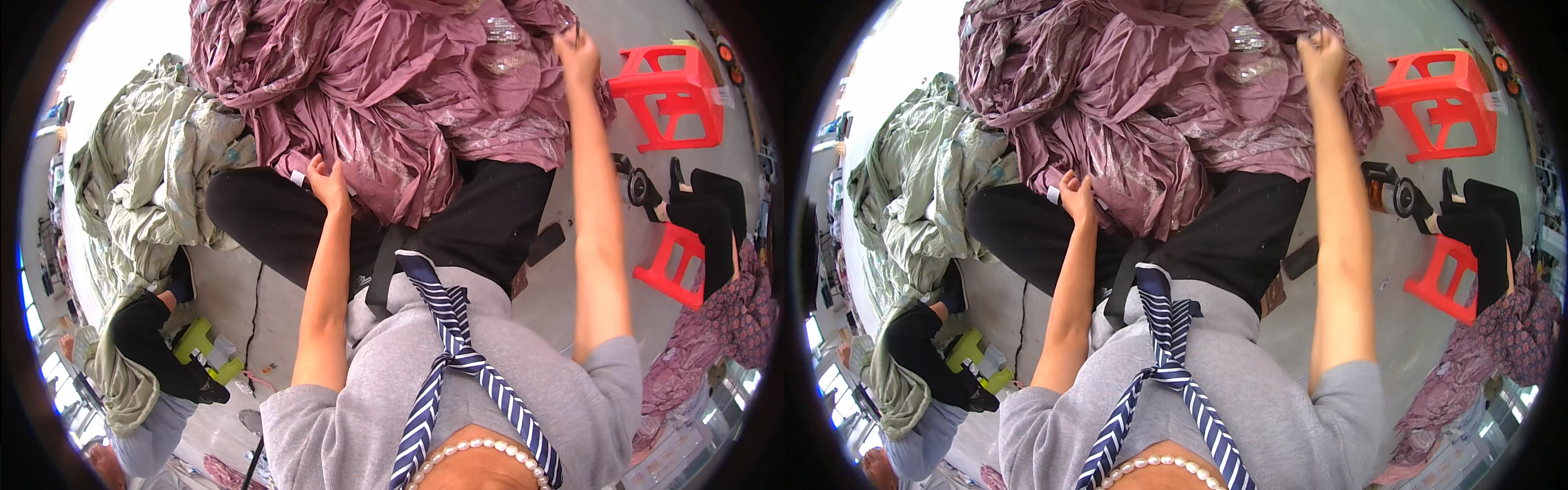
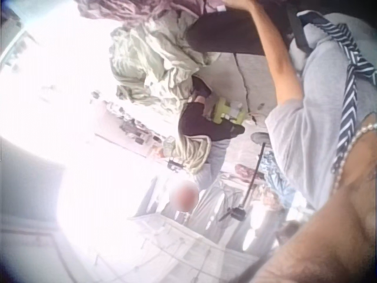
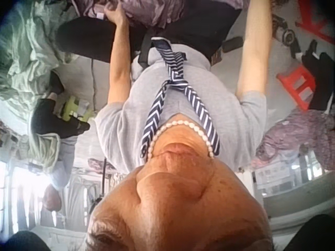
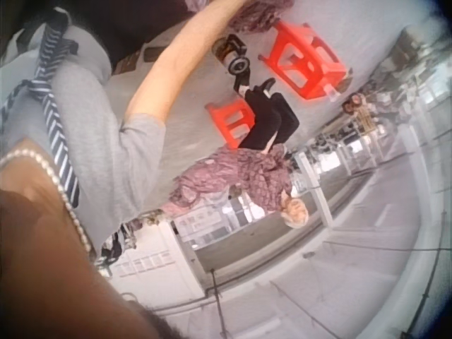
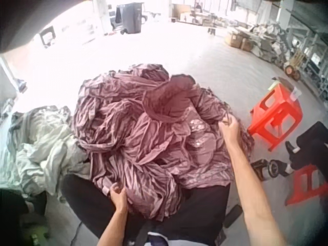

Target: The person sits on the floor and repeatedly picks up pieces of dusty mauve fabric from a large pile. They use a small tool to trim or cut small sections of the fabric, then place the pieces back onto the pile. The task continues throughout the clip with no visible final stacking or destination shown.

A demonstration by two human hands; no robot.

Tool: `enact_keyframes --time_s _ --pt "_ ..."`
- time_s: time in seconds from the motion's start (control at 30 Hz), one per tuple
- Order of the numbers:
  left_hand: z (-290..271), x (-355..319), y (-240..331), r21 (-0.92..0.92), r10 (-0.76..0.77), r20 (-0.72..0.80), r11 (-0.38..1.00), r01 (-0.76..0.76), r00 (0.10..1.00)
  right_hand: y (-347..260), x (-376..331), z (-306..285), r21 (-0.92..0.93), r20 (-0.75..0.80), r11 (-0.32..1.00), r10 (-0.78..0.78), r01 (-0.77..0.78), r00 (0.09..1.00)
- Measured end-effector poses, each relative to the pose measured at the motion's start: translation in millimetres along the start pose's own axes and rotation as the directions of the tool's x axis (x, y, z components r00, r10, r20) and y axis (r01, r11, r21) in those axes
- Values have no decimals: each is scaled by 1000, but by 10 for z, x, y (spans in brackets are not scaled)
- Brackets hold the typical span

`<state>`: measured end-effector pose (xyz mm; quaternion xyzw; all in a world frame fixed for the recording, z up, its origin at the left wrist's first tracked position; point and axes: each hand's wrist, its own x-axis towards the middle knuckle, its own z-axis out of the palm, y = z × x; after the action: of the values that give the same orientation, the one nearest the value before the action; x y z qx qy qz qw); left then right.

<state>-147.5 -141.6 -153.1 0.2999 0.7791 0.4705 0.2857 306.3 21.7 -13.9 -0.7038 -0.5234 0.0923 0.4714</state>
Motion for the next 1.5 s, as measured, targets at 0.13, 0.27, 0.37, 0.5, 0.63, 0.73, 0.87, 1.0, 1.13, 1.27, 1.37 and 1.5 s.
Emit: enact_keyframes --time_s 0.13,0.27,0.37,0.5,0.63,0.73,0.87,1.0,1.13,1.27,1.37,1.5 --pt "-38 -331 390 282 501 145 806 -521 853 -493 -1536 231 163 436 967 106 -195 893" --pt "-107 -826 724 274 184 643 851 -448 744 -656 -2464 560 -394 706 905 186 160 683" --pt "-82 -997 516 366 34 863 643 -672 503 -214 -2994 853 -266 766 964 199 20 611" --pt "-128 -725 565 197 29 914 840 -506 405 -1058 -2333 385 142 951 575 145 -806 271" --pt "-169 -512 1510 -150 -21 878 937 316 477 -1265 -1903 417 461 842 287 157 -840 516" --pt "11 -213 1655 -246 -67 846 831 499 529 -1076 -1797 475 381 882 319 156 -868 445" --pt "123 -37 1496 -374 -55 814 712 594 578 -1175 -1955 439 461 786 504 150 -731 599" --pt "204 -29 1393 -341 -41 885 619 707 463 -1467 -2171 354 426 578 881 -89 -207 811" --pt "296 -178 1489 -372 -29 828 719 587 560 -1554 -2296 449 272 493 962 -125 -16 861" --pt "231 -95 1442 -158 -73 734 948 275 675 -1439 -2178 412 503 540 758 101 -416 835" --pt "130 -327 1655 26 542 367 807 -591 756 -1445 -2092 315 534 536 713 131 -454 834" --pt "56 -680 1856 -334 129 713 927 172 689 -1638 -2133 276 489 429 840 2 -235 903"
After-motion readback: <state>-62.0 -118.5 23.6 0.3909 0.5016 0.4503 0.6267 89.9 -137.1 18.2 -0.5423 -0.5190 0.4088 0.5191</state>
